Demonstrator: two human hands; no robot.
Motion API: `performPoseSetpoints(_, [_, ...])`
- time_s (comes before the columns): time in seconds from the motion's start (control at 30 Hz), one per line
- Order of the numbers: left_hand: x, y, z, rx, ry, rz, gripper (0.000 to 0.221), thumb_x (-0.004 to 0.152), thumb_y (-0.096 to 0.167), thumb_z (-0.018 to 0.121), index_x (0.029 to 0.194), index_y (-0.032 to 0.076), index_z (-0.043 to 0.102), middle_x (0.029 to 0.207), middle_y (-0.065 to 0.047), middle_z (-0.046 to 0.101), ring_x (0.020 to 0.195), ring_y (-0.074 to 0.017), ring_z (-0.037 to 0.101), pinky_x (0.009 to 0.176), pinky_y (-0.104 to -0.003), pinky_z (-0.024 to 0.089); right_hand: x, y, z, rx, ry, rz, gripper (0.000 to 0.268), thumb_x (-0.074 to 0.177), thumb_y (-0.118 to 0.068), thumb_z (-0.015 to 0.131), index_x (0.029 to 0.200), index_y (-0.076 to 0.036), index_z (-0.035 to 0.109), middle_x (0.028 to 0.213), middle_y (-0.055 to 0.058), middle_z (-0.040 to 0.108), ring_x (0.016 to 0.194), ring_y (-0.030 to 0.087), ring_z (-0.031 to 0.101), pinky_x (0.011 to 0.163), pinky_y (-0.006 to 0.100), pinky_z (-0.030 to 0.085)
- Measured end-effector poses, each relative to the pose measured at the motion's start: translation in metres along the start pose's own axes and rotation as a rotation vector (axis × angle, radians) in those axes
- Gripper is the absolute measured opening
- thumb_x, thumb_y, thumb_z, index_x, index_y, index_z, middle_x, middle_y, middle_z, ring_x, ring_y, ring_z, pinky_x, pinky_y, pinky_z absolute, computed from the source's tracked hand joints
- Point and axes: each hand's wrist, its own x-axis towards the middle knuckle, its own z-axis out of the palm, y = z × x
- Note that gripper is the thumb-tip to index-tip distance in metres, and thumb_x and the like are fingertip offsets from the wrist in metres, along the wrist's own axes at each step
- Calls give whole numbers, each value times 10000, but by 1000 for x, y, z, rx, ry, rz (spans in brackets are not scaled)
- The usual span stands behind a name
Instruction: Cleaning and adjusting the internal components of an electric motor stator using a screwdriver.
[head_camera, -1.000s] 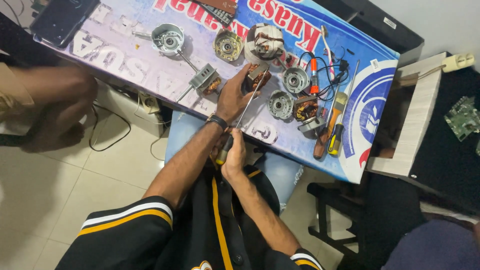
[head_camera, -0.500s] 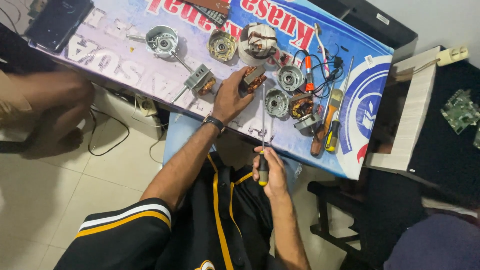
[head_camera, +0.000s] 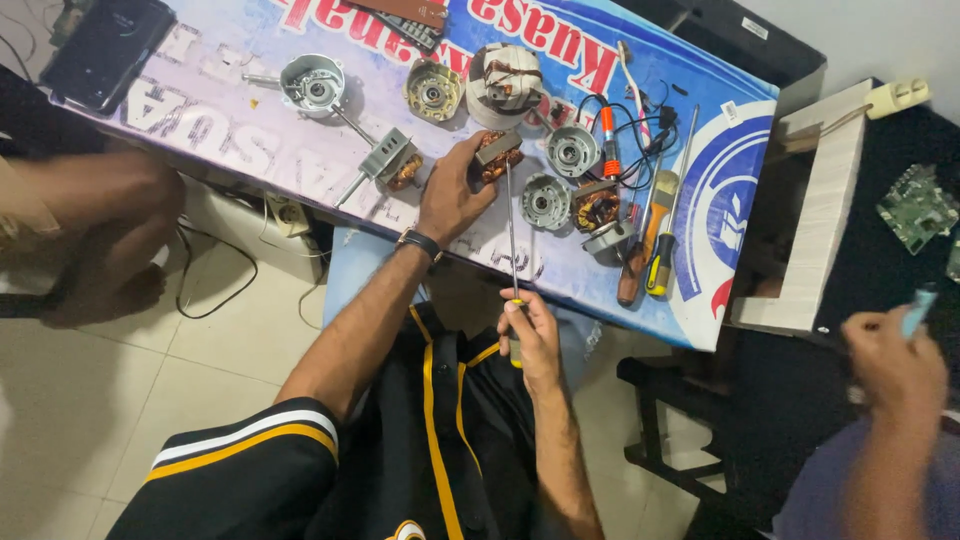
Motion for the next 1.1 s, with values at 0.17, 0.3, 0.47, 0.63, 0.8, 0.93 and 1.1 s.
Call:
performPoseSetpoints(0.17, [0,1,-1,12,7,16,733,811,156,755,1491,87,490,1275,-217,648,1181,-449,629,1048,-529,469,6,0,-4,-23,7,56,295,982,-182,650,1215,-1,650,667,158,588,375,210,581,380,268,471])
performPoseSetpoints(0.3, [1,4,-2,-12,-21,-22,730,825,166,731,1507,102,480,1299,-209,636,1190,-453,622,1045,-534,468,7,-9,-7,-53,5,73,309,980,-196,654,1217,3,654,671,157,586,372,203,570,387,257,471])
performPoseSetpoints(0.47, [0,4,-2,-39,-24,-41,714,848,167,715,1515,94,472,1306,-217,632,1179,-454,624,1029,-536,480,13,-13,-17,-93,4,60,292,985,-203,658,1203,-8,672,672,162,590,362,199,560,367,256,455])
performPoseSetpoints(0.63, [0,8,-5,-28,-22,-49,701,855,172,720,1507,82,481,1301,-218,637,1179,-453,629,1027,-535,487,18,-18,-27,-140,3,30,292,982,-212,668,1205,-23,685,666,165,593,354,204,556,335,252,431])
performPoseSetpoints(0.8, [2,0,-1,-26,-29,-45,703,845,149,700,1506,78,471,1308,-231,635,1194,-453,624,1069,-531,452,8,-13,-32,-146,16,26,309,966,-183,672,1220,-8,692,650,164,589,355,211,572,355,252,451])
performPoseSetpoints(0.93, [-1,3,0,-8,-29,-28,711,825,153,710,1493,72,481,1304,-231,636,1208,-456,620,1076,-529,444,3,-3,-33,-143,37,47,304,960,-178,670,1214,-11,695,645,148,584,352,194,564,350,242,442])
performPoseSetpoints(1.1, [0,2,-1,2,-17,-23,720,819,163,727,1493,91,485,1303,-207,640,1206,-431,627,1075,-504,443,13,-3,-27,-104,8,30,310,962,-169,672,1226,-8,688,643,160,579,356,203,566,355,247,447])
